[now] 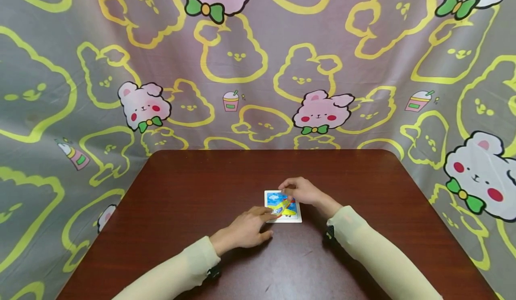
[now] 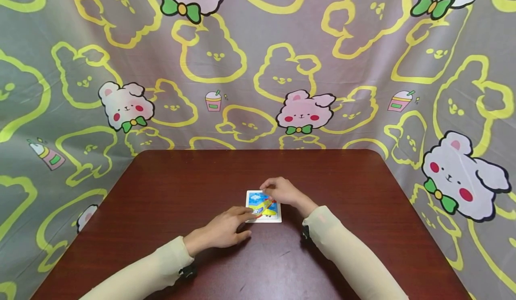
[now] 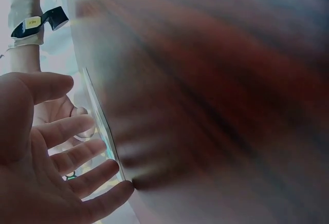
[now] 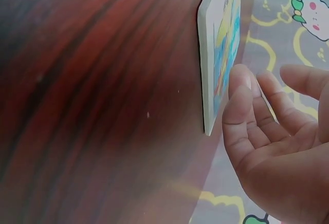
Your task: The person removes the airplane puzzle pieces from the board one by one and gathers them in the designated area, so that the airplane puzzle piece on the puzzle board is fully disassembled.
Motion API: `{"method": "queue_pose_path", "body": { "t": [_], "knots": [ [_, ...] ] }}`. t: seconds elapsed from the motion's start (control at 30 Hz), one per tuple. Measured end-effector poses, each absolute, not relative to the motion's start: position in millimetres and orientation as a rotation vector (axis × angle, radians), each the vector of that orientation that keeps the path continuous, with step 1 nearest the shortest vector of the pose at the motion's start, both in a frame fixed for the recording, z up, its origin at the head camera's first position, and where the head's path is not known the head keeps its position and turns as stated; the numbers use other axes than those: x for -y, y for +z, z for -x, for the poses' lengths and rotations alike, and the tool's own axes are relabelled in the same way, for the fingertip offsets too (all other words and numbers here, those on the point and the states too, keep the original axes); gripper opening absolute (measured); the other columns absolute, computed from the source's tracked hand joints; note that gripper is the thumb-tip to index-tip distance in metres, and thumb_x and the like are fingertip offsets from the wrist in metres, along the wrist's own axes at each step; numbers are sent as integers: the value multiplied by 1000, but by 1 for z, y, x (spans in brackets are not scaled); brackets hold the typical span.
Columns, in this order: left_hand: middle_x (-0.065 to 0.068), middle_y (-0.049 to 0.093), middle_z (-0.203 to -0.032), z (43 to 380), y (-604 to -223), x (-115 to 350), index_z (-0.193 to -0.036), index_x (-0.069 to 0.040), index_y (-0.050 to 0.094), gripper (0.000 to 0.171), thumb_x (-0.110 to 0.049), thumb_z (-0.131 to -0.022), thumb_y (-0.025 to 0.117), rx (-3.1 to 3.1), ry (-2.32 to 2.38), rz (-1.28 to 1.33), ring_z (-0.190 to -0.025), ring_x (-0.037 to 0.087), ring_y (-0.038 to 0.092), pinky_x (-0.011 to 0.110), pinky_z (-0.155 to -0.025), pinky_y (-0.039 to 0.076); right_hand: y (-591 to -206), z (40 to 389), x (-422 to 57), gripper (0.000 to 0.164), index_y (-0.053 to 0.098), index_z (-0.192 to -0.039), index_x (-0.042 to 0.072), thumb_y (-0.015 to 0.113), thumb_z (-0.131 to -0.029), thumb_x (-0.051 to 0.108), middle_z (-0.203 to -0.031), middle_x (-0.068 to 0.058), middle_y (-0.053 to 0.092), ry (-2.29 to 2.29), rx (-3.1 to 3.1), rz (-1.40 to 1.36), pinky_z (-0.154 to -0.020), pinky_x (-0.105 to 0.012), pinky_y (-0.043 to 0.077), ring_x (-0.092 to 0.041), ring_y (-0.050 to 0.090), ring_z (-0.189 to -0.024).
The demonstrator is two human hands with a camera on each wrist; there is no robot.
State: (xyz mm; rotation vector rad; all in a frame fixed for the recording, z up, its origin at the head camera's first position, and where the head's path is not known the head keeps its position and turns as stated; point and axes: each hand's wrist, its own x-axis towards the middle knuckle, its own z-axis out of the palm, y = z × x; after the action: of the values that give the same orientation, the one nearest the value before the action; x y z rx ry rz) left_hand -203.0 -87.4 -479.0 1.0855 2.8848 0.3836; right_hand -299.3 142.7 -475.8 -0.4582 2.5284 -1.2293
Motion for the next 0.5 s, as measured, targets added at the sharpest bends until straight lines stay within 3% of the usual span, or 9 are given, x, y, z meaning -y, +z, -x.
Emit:
{"method": "queue_pose_path", "body": {
  "t": [0.5],
  "knots": [
    [6, 54, -147, 204, -481, 84, -139, -22, 61, 48, -38, -94, 65, -2868, 316, -1063, -137, 26, 49, 54, -102, 48, -477, 302, -134, 22, 72, -114, 9, 60, -99, 19, -106, -10, 72, -1264, -2470, 435, -59, -31, 55, -17, 70, -75]
  ]
}}
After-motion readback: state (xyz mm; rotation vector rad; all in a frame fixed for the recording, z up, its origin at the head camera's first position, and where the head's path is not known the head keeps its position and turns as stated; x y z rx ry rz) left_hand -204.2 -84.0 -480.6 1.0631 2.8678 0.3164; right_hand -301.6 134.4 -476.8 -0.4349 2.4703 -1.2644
